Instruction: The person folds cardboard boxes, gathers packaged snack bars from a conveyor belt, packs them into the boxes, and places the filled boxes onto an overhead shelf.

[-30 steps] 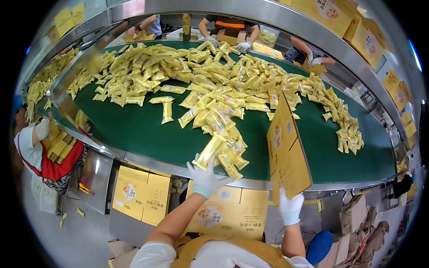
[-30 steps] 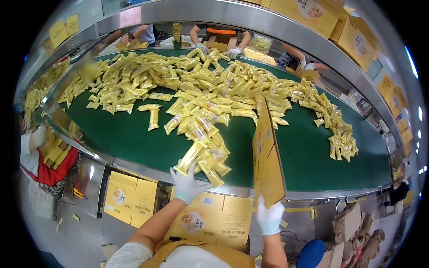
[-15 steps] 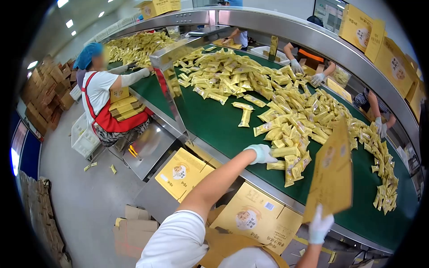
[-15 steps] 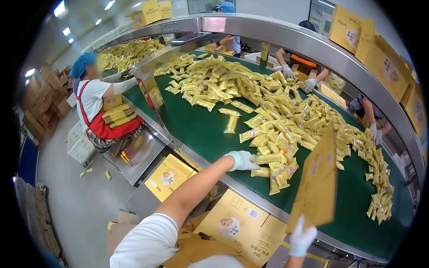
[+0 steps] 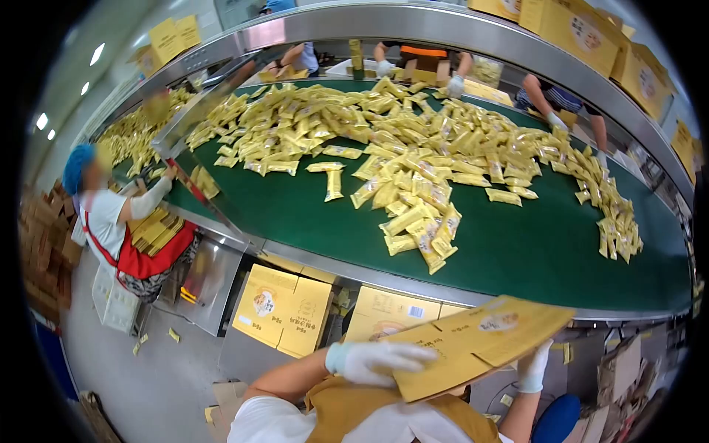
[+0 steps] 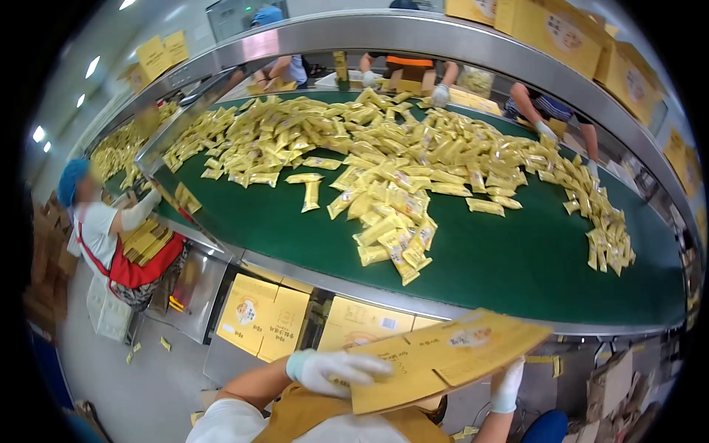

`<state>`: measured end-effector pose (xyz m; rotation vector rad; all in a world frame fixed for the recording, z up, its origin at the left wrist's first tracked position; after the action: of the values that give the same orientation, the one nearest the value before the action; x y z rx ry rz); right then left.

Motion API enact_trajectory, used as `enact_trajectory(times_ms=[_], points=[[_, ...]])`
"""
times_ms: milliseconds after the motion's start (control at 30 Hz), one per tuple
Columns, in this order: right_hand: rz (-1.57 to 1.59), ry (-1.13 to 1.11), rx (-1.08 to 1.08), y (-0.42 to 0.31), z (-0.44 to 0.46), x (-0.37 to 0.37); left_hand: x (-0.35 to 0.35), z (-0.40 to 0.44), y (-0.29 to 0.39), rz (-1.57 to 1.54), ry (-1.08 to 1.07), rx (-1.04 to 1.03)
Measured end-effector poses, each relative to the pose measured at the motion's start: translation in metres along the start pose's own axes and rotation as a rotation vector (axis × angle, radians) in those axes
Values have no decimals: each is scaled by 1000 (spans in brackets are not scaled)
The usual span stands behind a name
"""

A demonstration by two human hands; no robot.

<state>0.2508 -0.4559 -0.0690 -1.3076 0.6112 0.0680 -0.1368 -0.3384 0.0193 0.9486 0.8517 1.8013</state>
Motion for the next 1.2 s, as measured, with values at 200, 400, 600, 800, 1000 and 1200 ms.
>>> enact_trajectory(times_ms=[200, 400, 600, 800, 1000, 1200], points=[[25, 232, 66, -3, 39, -46, -21, 24, 25, 30, -150, -7], [-126, 149, 238, -28, 79, -84, -18, 39, 19, 294, -165, -131], [-414, 129, 214, -32, 73, -91, -15, 32, 14, 663, 56, -280], [-502, 318, 217, -60, 35, -101, -15, 30, 22, 665, 123, -373], [-509, 415, 216, -53, -22, -66, -24, 29, 21, 480, 46, -371], [-460, 493, 177, -6, -17, -28, -20, 29, 2, 442, 31, -282]])
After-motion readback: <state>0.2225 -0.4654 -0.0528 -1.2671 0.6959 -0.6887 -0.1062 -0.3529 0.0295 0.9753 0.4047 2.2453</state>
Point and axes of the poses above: each hand's wrist, its own z-axis towards the middle knuckle, its own x-axis out of the back of the hand, y = z × x, the point moved 3 cm from there along z, towards the middle knuckle, and after that the axes turned 10 degrees about z, right-handed, at the moved point
